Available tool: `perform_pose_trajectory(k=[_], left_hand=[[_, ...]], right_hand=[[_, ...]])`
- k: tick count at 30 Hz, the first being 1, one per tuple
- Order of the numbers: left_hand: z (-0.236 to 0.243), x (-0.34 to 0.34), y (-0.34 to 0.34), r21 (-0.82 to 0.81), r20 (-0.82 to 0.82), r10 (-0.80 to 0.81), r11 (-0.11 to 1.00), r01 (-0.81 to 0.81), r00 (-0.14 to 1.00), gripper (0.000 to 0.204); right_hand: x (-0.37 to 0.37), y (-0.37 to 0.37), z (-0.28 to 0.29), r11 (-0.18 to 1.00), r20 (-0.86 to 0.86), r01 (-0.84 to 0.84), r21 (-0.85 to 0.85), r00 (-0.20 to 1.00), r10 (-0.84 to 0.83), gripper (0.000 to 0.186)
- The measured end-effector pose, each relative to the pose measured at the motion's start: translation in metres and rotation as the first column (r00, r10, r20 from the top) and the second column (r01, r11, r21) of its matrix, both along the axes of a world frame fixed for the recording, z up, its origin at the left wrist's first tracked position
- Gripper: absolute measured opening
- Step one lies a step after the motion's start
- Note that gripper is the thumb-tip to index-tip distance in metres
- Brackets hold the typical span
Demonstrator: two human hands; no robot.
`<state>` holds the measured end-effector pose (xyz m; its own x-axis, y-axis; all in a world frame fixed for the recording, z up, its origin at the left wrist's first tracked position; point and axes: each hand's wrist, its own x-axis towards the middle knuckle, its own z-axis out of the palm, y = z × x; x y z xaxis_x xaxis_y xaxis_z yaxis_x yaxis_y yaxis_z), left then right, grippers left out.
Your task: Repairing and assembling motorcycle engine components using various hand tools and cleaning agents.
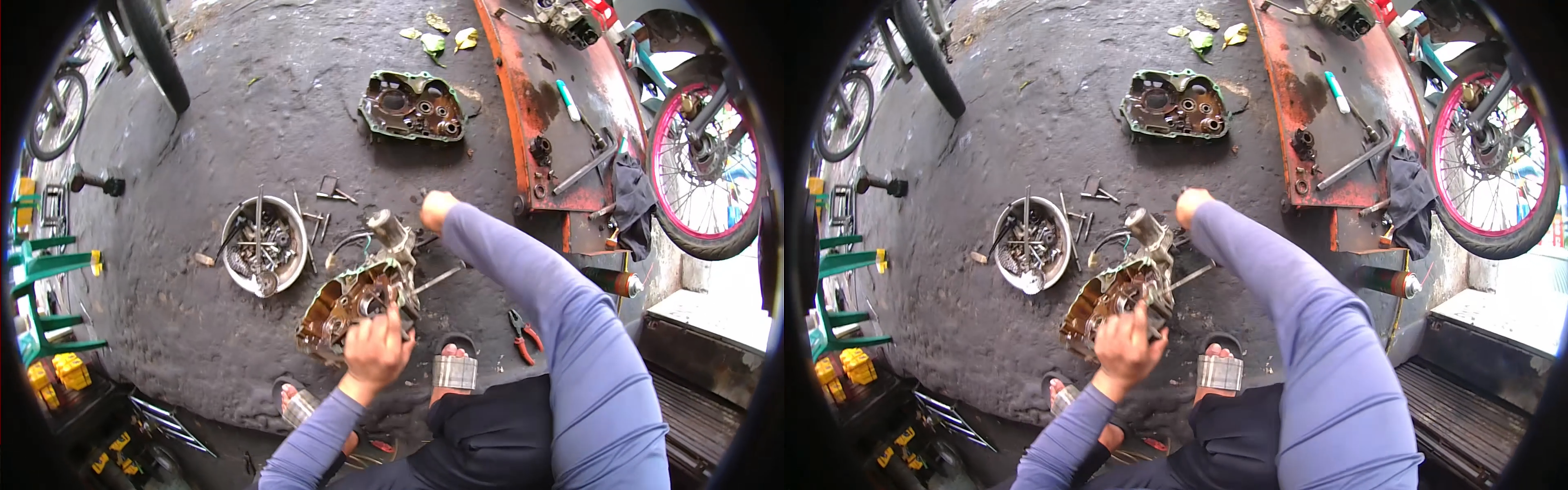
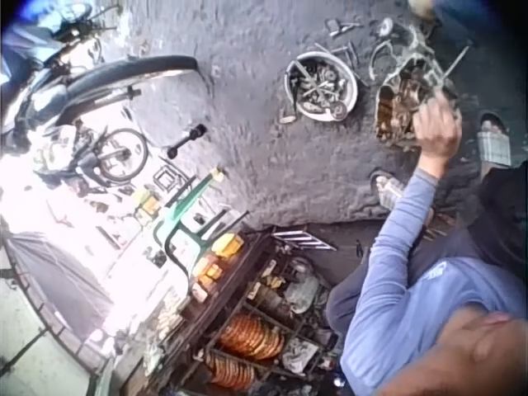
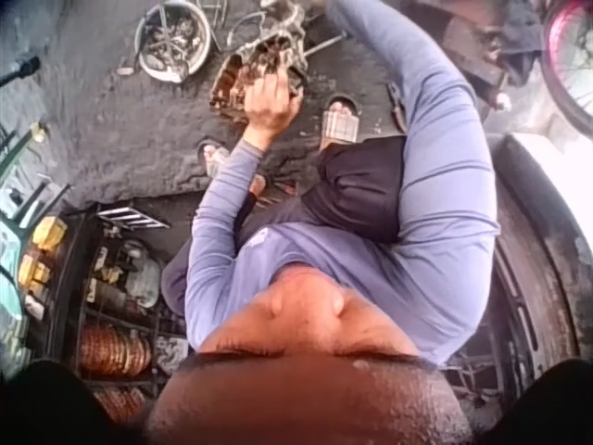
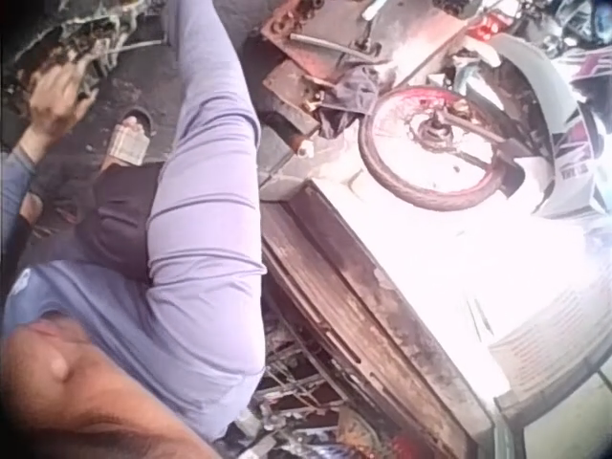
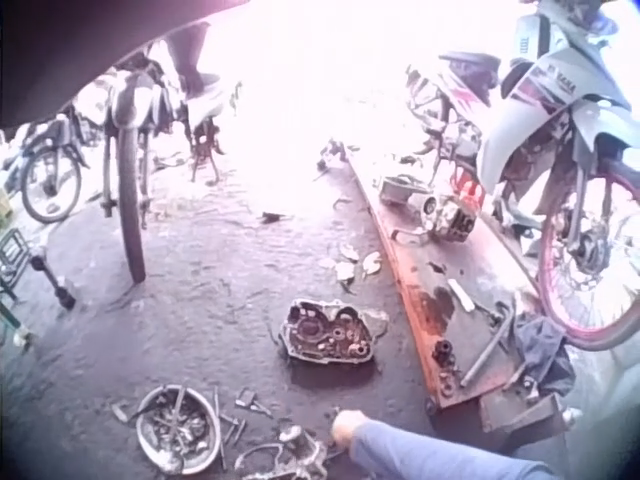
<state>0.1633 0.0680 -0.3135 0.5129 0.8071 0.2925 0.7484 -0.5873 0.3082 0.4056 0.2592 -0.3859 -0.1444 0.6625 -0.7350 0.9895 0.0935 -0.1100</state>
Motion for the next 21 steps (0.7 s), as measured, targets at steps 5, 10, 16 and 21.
perform_pose_trajectory(k=[5,10,16,21], left_hand=[[0.0,0.011,-0.037,-0.133,0.035,-0.096,0.986,0.1,0.995,0.054],[0.0,0.017,-0.031,-0.245,0.056,-0.131,0.959,0.141,0.99,0.061],[0.03,-0.016,0.013,-0.339,0.084,-0.101,0.933,0.124,0.991,0.076],[0.03,-0.012,0.059,-0.266,0.158,-0.086,0.956,0.126,0.984,0.073]], right_hand=[[0.018,-0.025,0.015,0.722,-0.212,0.622,-0.304,0.694,-0.688,0.04],[0.047,-0.041,0.04,0.878,-0.38,0.441,0.188,0.857,-0.349,0.04],[0.076,-0.23,0.107,-0.031,-0.96,0.962,0.27,0.266,-0.087,0.01],[0.112,-0.419,0.007,0.599,-0.085,0.678,0.426,0.689,-0.72,0.103]])
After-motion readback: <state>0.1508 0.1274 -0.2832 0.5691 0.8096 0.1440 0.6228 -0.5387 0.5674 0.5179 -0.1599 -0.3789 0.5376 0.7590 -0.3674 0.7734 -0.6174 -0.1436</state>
